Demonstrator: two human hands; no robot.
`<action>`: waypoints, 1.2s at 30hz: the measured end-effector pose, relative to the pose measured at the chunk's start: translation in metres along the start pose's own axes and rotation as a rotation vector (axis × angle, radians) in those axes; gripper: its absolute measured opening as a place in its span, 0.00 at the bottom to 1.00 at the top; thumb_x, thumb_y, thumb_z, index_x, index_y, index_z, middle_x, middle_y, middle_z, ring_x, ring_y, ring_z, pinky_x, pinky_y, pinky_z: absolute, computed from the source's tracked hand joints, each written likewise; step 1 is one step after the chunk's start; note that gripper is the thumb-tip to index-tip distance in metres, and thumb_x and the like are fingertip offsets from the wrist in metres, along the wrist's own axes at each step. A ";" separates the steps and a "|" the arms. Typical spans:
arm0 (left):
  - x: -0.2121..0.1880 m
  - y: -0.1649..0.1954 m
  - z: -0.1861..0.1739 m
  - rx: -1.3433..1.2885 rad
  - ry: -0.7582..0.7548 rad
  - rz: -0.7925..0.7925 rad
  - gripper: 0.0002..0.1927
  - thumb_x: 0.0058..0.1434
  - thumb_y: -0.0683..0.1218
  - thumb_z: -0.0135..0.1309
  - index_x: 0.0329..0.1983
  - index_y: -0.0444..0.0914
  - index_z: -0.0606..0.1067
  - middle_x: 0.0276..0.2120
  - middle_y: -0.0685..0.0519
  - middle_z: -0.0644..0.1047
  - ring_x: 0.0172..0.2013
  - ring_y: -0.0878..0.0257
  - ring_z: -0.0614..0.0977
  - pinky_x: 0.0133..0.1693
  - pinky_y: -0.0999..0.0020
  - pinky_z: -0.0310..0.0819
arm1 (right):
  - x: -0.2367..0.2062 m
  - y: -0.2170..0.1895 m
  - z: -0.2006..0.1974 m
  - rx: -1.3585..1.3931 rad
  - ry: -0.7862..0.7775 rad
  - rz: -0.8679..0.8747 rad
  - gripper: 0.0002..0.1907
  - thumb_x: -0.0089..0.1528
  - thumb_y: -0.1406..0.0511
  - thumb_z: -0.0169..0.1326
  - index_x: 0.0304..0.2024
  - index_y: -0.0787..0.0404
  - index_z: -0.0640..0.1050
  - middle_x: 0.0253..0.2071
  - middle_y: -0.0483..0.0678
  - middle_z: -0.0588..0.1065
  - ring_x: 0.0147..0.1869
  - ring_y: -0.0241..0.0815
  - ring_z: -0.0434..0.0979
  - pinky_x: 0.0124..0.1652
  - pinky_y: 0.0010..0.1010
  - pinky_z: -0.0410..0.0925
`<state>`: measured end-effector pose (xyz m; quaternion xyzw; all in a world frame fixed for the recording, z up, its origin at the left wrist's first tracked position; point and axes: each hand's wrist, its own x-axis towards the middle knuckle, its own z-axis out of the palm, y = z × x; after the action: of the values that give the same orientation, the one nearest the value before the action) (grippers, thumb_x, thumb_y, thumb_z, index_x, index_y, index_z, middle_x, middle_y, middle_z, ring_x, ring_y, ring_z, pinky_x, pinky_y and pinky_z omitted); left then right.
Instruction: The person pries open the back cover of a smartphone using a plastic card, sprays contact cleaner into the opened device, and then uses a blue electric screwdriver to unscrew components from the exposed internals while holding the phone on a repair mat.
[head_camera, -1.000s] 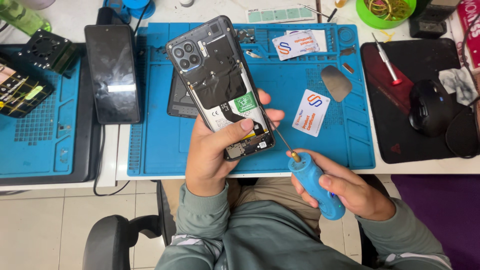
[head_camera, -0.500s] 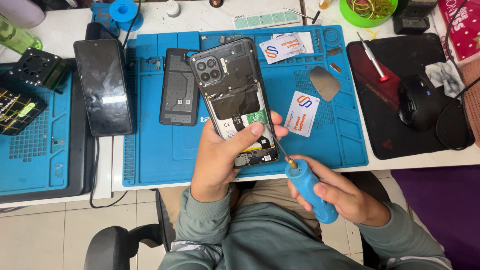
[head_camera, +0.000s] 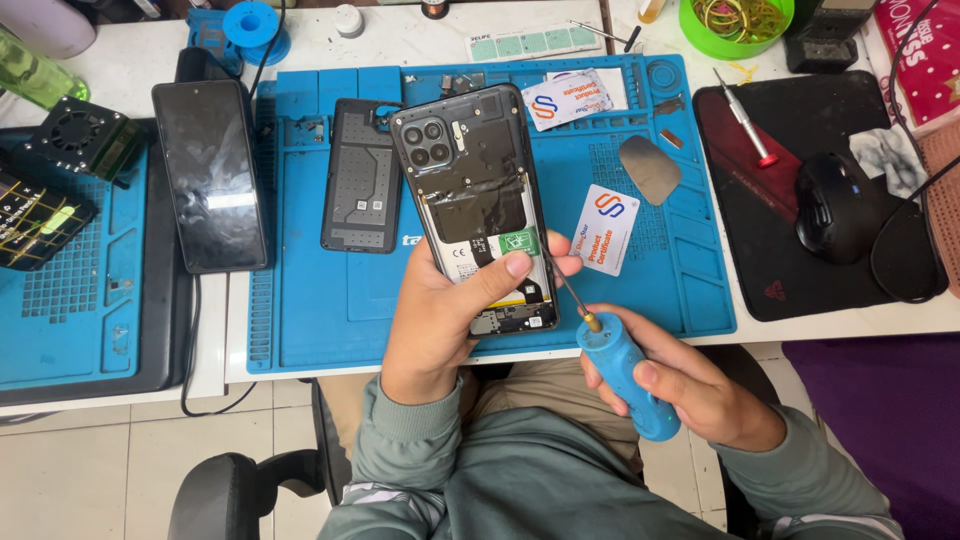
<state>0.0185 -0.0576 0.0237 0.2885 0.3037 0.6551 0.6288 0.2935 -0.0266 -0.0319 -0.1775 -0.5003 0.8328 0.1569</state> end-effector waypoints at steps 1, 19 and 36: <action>0.000 0.000 0.000 0.008 -0.002 -0.001 0.17 0.66 0.37 0.57 0.56 0.26 0.74 0.45 0.40 0.83 0.46 0.52 0.86 0.50 0.57 0.84 | 0.000 0.000 0.000 -0.005 0.000 -0.007 0.36 0.72 0.59 0.41 0.77 0.68 0.49 0.51 0.57 0.69 0.42 0.42 0.69 0.46 0.33 0.66; 0.000 -0.001 0.000 0.012 -0.054 -0.025 0.20 0.64 0.37 0.57 0.59 0.28 0.73 0.47 0.41 0.82 0.46 0.55 0.85 0.53 0.57 0.81 | -0.003 -0.006 -0.002 -0.083 0.037 -0.046 0.35 0.72 0.59 0.41 0.77 0.70 0.50 0.51 0.59 0.70 0.43 0.42 0.70 0.47 0.33 0.68; 0.001 -0.003 0.000 0.005 -0.043 -0.092 0.24 0.62 0.36 0.58 0.62 0.29 0.72 0.48 0.40 0.82 0.45 0.56 0.85 0.50 0.60 0.82 | -0.003 -0.004 -0.003 -0.108 0.057 -0.055 0.37 0.71 0.58 0.42 0.77 0.70 0.49 0.52 0.59 0.70 0.42 0.42 0.70 0.46 0.33 0.67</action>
<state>0.0207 -0.0568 0.0214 0.2899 0.3048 0.6184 0.6638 0.2976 -0.0232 -0.0291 -0.1956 -0.5446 0.7945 0.1842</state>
